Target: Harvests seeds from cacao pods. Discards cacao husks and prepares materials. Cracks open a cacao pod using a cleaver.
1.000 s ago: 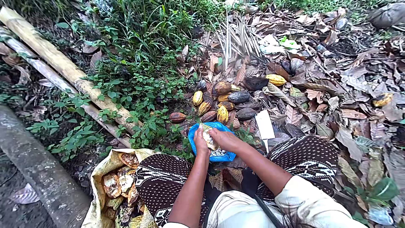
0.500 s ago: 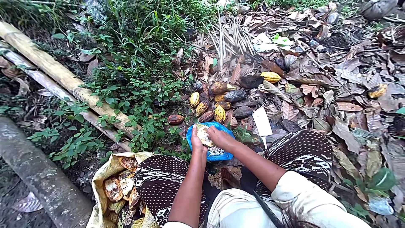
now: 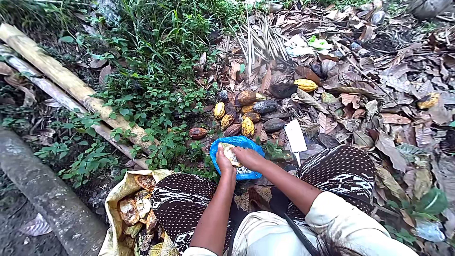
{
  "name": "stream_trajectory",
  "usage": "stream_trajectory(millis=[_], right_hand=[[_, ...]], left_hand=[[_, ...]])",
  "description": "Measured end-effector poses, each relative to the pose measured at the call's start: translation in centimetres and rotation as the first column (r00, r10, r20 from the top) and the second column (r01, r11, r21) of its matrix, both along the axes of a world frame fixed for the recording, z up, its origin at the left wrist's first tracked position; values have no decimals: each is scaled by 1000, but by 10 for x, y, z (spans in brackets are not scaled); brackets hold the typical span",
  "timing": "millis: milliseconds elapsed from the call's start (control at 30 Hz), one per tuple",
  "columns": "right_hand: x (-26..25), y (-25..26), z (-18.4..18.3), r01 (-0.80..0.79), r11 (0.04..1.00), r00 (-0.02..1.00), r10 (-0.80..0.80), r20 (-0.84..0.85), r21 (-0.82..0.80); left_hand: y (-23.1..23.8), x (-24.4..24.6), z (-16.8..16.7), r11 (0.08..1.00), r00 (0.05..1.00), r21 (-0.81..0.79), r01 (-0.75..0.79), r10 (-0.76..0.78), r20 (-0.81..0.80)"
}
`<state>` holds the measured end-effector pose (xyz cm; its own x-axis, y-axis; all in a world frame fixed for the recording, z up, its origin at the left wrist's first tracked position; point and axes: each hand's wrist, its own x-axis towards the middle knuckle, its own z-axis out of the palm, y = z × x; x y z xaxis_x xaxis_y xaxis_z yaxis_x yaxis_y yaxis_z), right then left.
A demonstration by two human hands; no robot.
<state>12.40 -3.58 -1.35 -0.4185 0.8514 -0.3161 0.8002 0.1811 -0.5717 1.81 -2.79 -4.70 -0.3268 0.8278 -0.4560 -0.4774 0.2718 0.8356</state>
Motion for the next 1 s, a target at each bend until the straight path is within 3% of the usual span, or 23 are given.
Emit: stream_trajectory(millis=[233, 433, 567, 733, 1000], right_hand=[[0, -2, -7, 59, 997, 996, -63, -63, -56], [2, -1, -19, 68, 995, 989, -76, -124, -69], [0, -1, -20, 213, 977, 939, -204, -278, 3], [6, 5, -19, 234, 968, 834, -245, -495, -85], [-7, 2, -18, 280, 955, 902, -296, -315, -95]], left_hand=[[-1, -1, -4, 1000, 998, -29, 5, -7, -59], [-2, 0, 3, 998, 995, -58, 27, -22, 94], [2, 1, 9, 1000, 991, 3, 12, -12, 132], [11, -6, 1, 998, 999, 69, 6, -3, -41], [6, 0, -4, 984, 935, 114, 138, -91, -344]])
